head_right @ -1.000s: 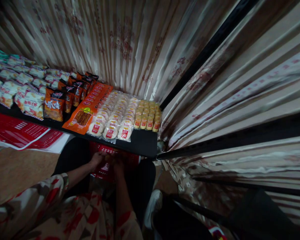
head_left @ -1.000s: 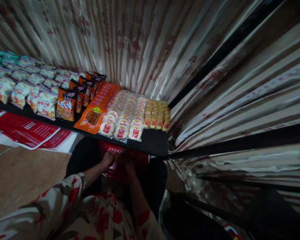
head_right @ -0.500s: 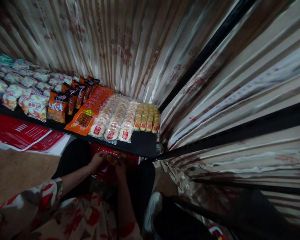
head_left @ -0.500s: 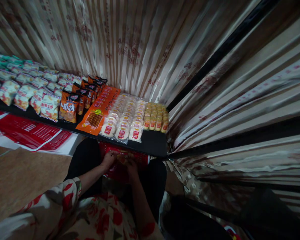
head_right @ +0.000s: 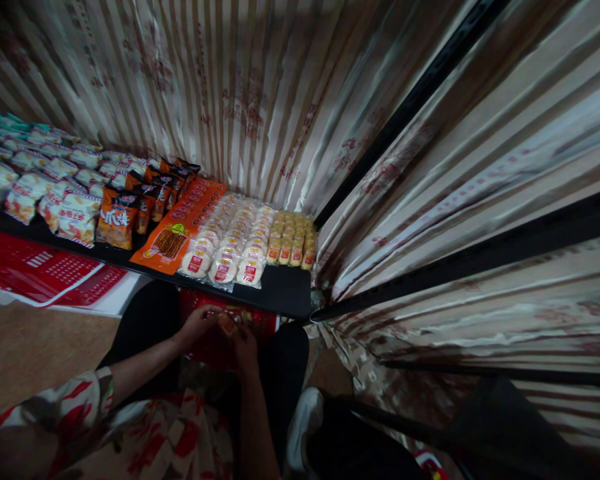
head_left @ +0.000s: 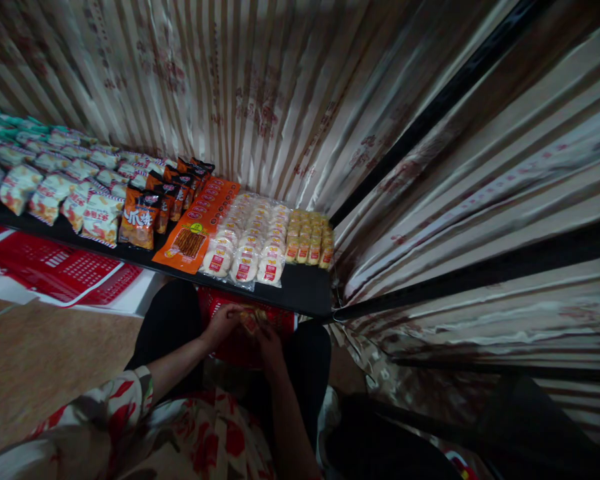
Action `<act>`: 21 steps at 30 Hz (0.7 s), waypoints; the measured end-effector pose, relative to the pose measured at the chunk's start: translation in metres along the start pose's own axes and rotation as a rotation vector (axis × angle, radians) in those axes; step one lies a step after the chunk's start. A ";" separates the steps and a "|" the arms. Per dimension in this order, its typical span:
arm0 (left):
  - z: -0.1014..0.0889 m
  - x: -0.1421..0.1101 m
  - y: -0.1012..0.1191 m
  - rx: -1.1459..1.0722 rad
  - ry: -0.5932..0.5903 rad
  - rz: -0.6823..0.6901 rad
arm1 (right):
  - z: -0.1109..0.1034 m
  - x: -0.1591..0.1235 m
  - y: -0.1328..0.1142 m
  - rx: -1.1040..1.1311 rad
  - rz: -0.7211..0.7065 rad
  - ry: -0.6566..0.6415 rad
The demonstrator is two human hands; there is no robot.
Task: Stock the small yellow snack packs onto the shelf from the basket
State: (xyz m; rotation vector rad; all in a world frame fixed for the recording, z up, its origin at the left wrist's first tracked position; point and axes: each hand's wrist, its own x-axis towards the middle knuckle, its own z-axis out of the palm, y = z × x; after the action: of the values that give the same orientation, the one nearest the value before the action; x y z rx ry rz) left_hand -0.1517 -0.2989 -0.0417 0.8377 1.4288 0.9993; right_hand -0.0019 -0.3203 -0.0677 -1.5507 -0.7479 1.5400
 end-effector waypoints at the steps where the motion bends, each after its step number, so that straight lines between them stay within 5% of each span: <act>1: 0.001 0.000 0.001 0.025 0.002 0.031 | -0.001 -0.002 -0.002 0.009 0.003 0.002; 21: 0.024 -0.016 0.040 0.355 -0.096 0.492 | -0.018 -0.022 -0.033 0.034 -0.109 -0.008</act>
State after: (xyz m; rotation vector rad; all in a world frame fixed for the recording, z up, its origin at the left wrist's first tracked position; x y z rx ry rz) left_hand -0.1284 -0.2956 0.0018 1.5307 1.3646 1.0598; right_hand 0.0182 -0.3254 -0.0297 -1.4563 -0.7939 1.4720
